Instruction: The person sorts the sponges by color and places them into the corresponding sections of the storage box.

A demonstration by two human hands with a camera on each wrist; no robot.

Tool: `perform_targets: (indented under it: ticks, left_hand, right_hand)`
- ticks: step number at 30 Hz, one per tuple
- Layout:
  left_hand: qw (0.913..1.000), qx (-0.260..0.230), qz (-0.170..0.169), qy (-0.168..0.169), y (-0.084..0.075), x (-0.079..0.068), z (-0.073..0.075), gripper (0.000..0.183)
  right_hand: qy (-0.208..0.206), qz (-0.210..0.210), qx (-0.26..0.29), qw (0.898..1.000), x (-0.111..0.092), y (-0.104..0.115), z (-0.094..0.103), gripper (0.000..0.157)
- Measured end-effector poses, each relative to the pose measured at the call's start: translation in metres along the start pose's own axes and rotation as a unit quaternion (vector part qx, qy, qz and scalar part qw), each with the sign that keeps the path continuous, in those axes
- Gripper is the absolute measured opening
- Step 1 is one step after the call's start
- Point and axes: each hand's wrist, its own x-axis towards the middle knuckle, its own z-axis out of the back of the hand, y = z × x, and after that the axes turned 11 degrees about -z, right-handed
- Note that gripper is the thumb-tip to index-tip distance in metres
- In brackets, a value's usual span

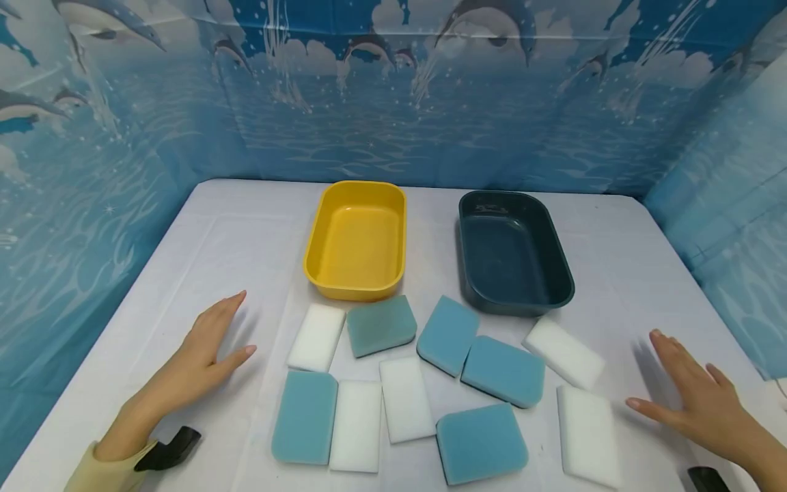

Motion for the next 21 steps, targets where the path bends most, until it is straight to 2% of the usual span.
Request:
perform_targets:
  ticks: [3, 7, 9, 12, 16, 21]
  left_hand:
    - [0.9995, -0.025, 0.012, -0.019, -0.006, 0.004, 0.003, 0.075]
    - [0.9980, -0.035, 0.007, -0.053, -0.008, 0.011, 0.003, 0.064]
    - [0.9956, -0.059, 0.004, -0.073, -0.007, 0.015, 0.003, 0.058]
    - [0.9901, -0.108, 0.019, -0.087, -0.008, 0.023, 0.004, 0.051]
    - [0.9832, -0.159, 0.053, -0.072, -0.011, 0.037, 0.003, 0.048]
    - [0.9731, -0.216, 0.071, -0.039, -0.015, 0.058, -0.003, 0.050]
  right_hand:
    - [-0.004, 0.007, 0.010, 1.000, -0.001, -0.002, -0.002, 0.113]
    - [-0.004, 0.012, 0.018, 1.000, -0.003, -0.002, -0.001, 0.111]
    - [-0.003, 0.014, 0.023, 1.000, -0.004, -0.001, -0.001, 0.110]
    - [-0.002, 0.014, 0.026, 1.000, -0.004, 0.000, -0.002, 0.111]
    - [-0.002, 0.011, 0.025, 1.000, -0.005, 0.001, -0.003, 0.111]
    - [0.000, 0.013, 0.026, 1.000, -0.005, 0.002, -0.005, 0.112]
